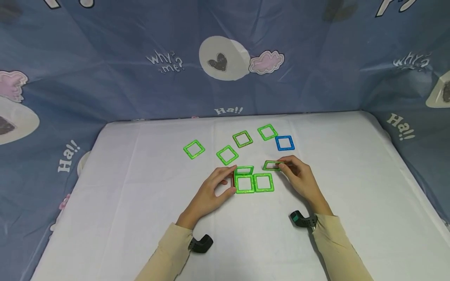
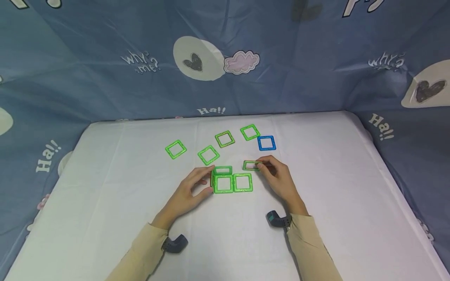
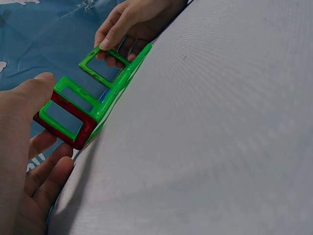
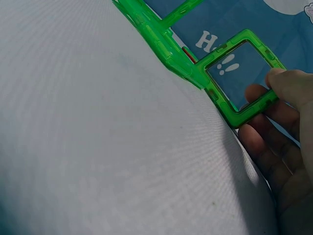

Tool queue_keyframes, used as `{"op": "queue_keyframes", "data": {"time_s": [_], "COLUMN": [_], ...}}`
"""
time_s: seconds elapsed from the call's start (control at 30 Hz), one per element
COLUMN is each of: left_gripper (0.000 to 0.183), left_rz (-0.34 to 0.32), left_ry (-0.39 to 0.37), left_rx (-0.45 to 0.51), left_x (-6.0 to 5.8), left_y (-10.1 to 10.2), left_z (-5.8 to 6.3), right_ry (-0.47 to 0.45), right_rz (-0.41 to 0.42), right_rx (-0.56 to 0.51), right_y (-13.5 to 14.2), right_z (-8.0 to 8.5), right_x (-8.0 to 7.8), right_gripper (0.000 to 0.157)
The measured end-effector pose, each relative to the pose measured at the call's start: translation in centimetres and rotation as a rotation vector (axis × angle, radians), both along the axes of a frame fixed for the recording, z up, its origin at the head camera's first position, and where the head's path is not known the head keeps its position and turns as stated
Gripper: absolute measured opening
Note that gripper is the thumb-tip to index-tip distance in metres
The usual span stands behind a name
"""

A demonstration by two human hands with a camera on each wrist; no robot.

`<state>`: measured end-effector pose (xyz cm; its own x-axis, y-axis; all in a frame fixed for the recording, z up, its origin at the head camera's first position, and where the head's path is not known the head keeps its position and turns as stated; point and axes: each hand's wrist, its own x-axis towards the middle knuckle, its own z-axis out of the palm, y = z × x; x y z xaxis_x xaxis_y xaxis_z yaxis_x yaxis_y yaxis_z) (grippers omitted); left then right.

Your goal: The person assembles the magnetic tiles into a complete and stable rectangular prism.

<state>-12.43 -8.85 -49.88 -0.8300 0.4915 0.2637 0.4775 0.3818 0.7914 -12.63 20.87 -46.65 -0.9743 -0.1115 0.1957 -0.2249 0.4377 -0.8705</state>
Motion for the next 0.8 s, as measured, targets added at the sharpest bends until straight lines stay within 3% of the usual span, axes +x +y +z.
{"op": "queue_keyframes", "data": {"time_s": [0.8], "left_gripper": [0.058], "left_rz": [-0.015], "left_ry": [-0.001], "left_rx": [0.018], "left_x": [0.00], "left_y": [-0.02], "left_z": [0.04], "right_ry": [-0.026], "right_rz": [0.091], "right_rx": [0.020], "right_y": [-0.87], "right_z": [0.19], "right_x": [0.23], "right_gripper": [0.019]}}
